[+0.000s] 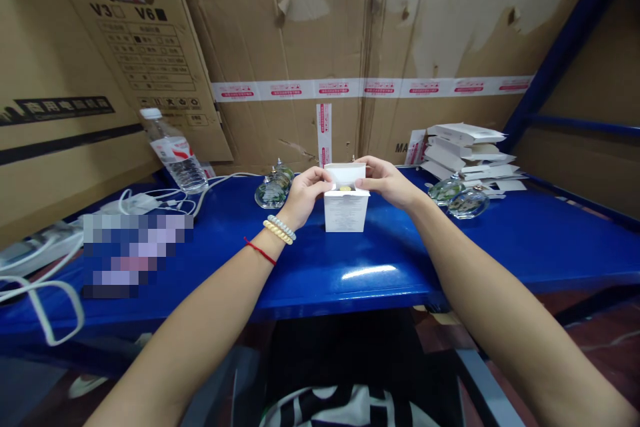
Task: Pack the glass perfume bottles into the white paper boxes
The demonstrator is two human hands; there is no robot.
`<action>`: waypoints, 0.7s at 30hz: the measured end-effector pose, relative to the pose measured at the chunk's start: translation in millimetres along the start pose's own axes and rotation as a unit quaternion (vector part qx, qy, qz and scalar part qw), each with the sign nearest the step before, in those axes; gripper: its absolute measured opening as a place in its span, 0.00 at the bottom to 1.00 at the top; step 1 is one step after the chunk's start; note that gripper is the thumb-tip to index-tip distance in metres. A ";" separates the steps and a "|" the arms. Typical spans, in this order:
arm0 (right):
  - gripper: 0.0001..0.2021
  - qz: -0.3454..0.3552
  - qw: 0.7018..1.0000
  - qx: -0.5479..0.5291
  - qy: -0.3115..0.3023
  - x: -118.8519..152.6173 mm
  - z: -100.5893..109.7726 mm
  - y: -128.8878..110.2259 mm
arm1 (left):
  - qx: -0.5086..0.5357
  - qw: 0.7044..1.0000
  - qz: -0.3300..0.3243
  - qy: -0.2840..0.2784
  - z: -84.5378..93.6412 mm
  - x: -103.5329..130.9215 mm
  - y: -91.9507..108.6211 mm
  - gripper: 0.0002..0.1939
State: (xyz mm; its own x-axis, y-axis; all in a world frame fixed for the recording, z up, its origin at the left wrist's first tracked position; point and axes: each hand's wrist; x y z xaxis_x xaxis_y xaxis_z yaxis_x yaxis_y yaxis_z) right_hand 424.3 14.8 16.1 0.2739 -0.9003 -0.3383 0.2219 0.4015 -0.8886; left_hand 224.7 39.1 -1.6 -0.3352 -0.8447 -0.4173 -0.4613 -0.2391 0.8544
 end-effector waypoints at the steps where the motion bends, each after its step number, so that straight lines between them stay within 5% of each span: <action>1: 0.21 0.006 1.000 -0.006 0.010 0.2 -0.3 -0.3 | 0.000 1.000 -0.001 -0.005 1.2 0.1 -0.2 0.09; 8: 0.23 0.044 0.998 -0.031 0.040 -1.0 0.4 1.3 | -0.041 0.994 -0.033 -0.096 9.0 1.8 0.0 0.21; 15: 0.21 0.045 0.997 -0.028 0.052 -1.3 -1.3 1.9 | -0.123 0.989 -0.078 -0.018 3.6 0.9 2.1 0.19; 21: 0.15 0.038 0.998 -0.029 0.051 -1.2 0.4 0.2 | -0.093 0.993 -0.074 0.015 0.6 -0.5 -2.9 0.14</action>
State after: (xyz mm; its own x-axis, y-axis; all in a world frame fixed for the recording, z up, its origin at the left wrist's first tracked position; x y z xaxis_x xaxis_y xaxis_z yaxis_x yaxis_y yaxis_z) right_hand 424.4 16.1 16.5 0.1914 -0.8810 -0.4326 0.1489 0.4617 -0.8744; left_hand 225.7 40.5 -4.1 -0.2497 -0.8064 -0.5360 -0.3431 -0.4440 0.8277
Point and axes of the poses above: each hand's wrist, its own x-axis away from the middle knuckle, its own z-axis out of the back of the hand, y = z × x, and after that the axes turned 12 degrees about x, right-handed
